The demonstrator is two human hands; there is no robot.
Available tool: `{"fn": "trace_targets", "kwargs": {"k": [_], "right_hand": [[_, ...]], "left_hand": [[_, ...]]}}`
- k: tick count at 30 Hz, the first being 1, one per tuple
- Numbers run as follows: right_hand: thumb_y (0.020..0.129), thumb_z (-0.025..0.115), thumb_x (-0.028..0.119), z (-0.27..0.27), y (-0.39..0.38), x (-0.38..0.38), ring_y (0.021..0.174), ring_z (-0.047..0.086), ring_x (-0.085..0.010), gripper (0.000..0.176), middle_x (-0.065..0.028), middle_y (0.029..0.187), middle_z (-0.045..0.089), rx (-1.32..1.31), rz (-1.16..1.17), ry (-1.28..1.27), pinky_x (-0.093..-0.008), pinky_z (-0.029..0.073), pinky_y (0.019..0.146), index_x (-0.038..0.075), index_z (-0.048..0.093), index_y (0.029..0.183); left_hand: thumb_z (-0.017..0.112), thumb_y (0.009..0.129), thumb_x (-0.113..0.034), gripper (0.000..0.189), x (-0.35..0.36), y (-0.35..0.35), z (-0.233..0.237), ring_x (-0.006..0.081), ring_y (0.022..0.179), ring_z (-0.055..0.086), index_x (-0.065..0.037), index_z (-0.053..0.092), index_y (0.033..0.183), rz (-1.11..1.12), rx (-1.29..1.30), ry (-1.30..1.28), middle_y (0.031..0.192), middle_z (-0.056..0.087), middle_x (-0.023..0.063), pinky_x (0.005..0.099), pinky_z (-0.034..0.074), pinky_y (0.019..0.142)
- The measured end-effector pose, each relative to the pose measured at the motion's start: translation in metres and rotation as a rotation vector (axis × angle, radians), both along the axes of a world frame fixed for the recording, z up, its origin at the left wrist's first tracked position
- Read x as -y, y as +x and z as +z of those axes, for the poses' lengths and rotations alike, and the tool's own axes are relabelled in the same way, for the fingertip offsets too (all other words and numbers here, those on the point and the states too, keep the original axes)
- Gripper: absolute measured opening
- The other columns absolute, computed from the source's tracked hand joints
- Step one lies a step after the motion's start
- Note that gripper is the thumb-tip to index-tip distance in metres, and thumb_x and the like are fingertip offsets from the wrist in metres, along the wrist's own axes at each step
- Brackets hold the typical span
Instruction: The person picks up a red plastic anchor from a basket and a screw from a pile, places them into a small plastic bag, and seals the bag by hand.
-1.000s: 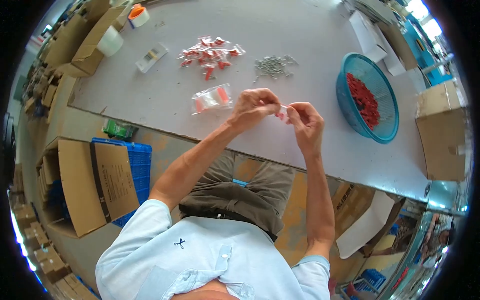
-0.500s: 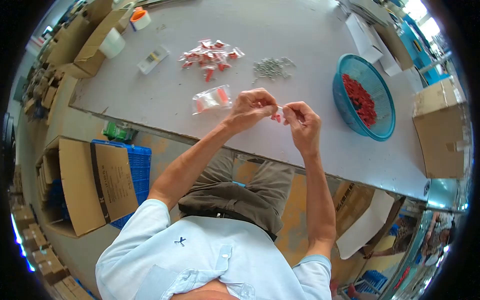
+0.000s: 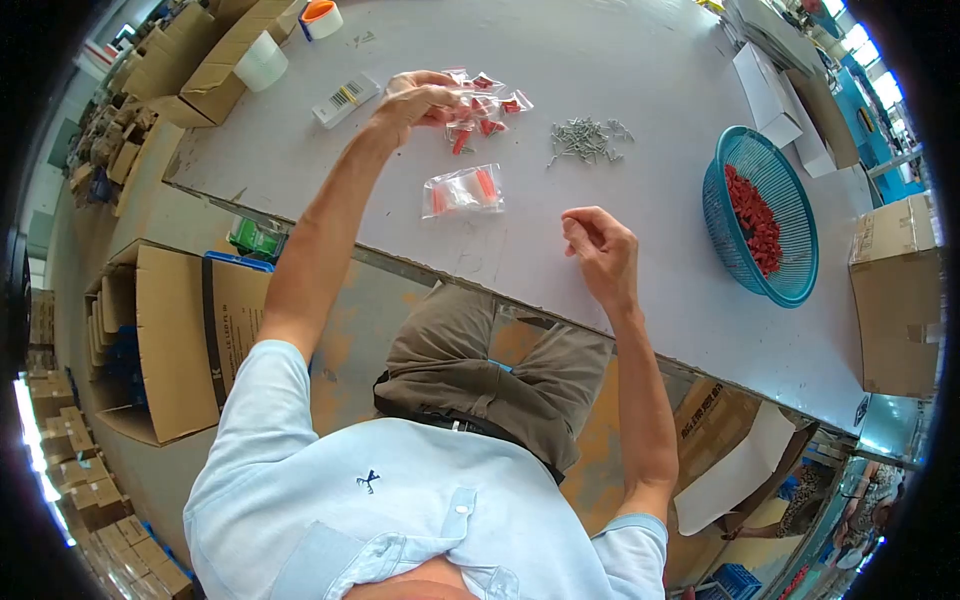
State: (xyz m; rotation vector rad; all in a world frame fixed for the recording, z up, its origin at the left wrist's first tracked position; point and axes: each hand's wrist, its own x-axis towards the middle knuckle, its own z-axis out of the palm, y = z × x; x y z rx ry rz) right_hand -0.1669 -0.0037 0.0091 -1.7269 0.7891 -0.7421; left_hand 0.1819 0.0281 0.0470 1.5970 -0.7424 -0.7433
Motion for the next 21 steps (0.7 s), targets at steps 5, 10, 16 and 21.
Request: {"fn": "trace_targets", "kwargs": {"k": [5, 10, 16, 21], "right_hand": [[0.096, 0.069, 0.009, 0.007, 0.036, 0.001, 0.069, 0.065, -0.011, 0.016, -0.006, 0.081, 0.071, -0.175, 0.051, -0.106, -0.0279, 0.054, 0.067, 0.0, 0.076, 0.107], [0.095, 0.069, 0.016, 0.002, 0.077, 0.016, 0.074, 0.067, -0.0173, 0.025, -0.0105, 0.087, 0.075, -0.281, 0.134, -0.307, -0.0342, 0.057, 0.072, 0.003, 0.077, 0.115], [0.095, 0.067, 0.015, 0.009, 0.096, 0.02, 0.073, 0.066, -0.0134, 0.024, -0.0071, 0.086, 0.073, -0.349, 0.272, -0.012, -0.0315, 0.053, 0.063, 0.007, 0.078, 0.115], [0.095, 0.067, 0.012, 0.011, 0.097, 0.026, 0.061, 0.06, -0.0071, 0.019, -0.0019, 0.079, 0.069, -0.187, 0.345, 0.342, -0.0243, 0.043, 0.048, 0.011, 0.079, 0.11]], "left_hand": [[0.077, 0.082, -0.007, 0.025, -0.037, -0.015, -0.012, 0.0199, 0.082, 0.073, -0.006, 0.078, 0.107, 0.19, 0.702, -0.245, 0.096, 0.076, 0.0101, 0.0325, 0.06, 0.076], [0.085, 0.079, -0.01, 0.026, -0.102, -0.083, -0.026, 0.0291, 0.111, 0.065, -0.009, 0.078, 0.103, -0.125, 1.027, -0.256, 0.11, 0.073, 0.0085, 0.0431, 0.052, 0.099], [0.082, 0.082, -0.006, 0.024, -0.116, -0.095, -0.049, 0.0305, 0.116, 0.062, -0.007, 0.078, 0.106, -0.17, 0.933, -0.179, 0.117, 0.07, 0.0088, 0.0421, 0.053, 0.1], [0.08, 0.083, -0.004, 0.024, -0.116, -0.093, -0.054, 0.0306, 0.116, 0.062, -0.007, 0.079, 0.106, -0.181, 0.931, -0.196, 0.116, 0.07, 0.009, 0.0419, 0.053, 0.102]]}}
